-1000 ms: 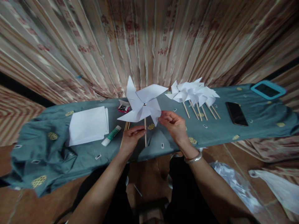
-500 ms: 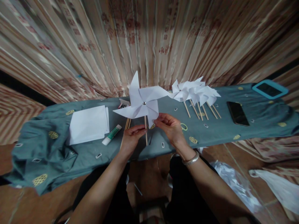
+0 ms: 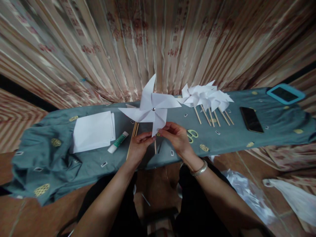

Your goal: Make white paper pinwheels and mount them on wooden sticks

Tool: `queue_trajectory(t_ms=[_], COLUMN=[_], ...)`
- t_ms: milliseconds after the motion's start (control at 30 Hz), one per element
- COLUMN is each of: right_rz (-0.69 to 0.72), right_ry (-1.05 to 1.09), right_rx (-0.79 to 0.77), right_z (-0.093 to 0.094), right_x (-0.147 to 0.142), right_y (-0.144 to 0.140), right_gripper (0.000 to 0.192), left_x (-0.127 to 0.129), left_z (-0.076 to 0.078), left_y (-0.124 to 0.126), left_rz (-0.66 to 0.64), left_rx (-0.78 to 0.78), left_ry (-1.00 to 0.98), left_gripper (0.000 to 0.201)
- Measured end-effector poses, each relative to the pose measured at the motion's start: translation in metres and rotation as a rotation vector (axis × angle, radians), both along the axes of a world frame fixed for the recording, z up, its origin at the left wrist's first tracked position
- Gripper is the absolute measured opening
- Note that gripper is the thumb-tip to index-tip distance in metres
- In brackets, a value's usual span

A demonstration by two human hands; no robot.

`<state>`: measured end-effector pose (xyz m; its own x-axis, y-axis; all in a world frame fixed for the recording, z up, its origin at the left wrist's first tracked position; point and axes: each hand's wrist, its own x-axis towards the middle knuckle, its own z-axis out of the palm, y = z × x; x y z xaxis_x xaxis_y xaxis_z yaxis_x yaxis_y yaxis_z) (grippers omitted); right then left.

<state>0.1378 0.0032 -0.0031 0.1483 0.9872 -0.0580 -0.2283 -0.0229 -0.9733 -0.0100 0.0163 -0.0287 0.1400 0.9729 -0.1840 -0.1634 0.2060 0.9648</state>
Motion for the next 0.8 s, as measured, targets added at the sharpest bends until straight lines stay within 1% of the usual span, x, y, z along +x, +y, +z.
queue_trajectory(t_ms=[100,267,433,533,667,800], right_rz=[0.008,0.030,0.020,0.017,-0.061,-0.209], right_ry=[0.062,0.062,0.098,0.082,-0.020,-0.149], right_rx=[-0.014,0.013,-0.004,-0.011,-0.010,0.044], right_z=[0.001,0.000,-0.002,-0.002,0.003,0.010], right_x=[-0.002,-0.006,-0.011,-0.009,0.006,0.029], right_y=[-0.001,-0.001,-0.001,-0.001,0.000,0.003], right_gripper=[0.031,0.032,0.035,0.037,0.041,0.034], left_x=[-0.001,0.000,0.001,0.000,-0.003,-0.004], left_z=[0.001,0.002,0.002,0.002,0.002,0.002], left_y=[-0.001,-0.002,-0.002,-0.002,0.000,0.001], left_rz=[-0.027,-0.029,-0.022,-0.020,0.027,0.054], left_rx=[0.009,0.010,0.004,0.015,0.008,-0.005], left_ry=[0.017,0.021,-0.005,-0.006,0.000,0.014], left_gripper=[0.027,0.029,0.027,0.027,0.029,0.028])
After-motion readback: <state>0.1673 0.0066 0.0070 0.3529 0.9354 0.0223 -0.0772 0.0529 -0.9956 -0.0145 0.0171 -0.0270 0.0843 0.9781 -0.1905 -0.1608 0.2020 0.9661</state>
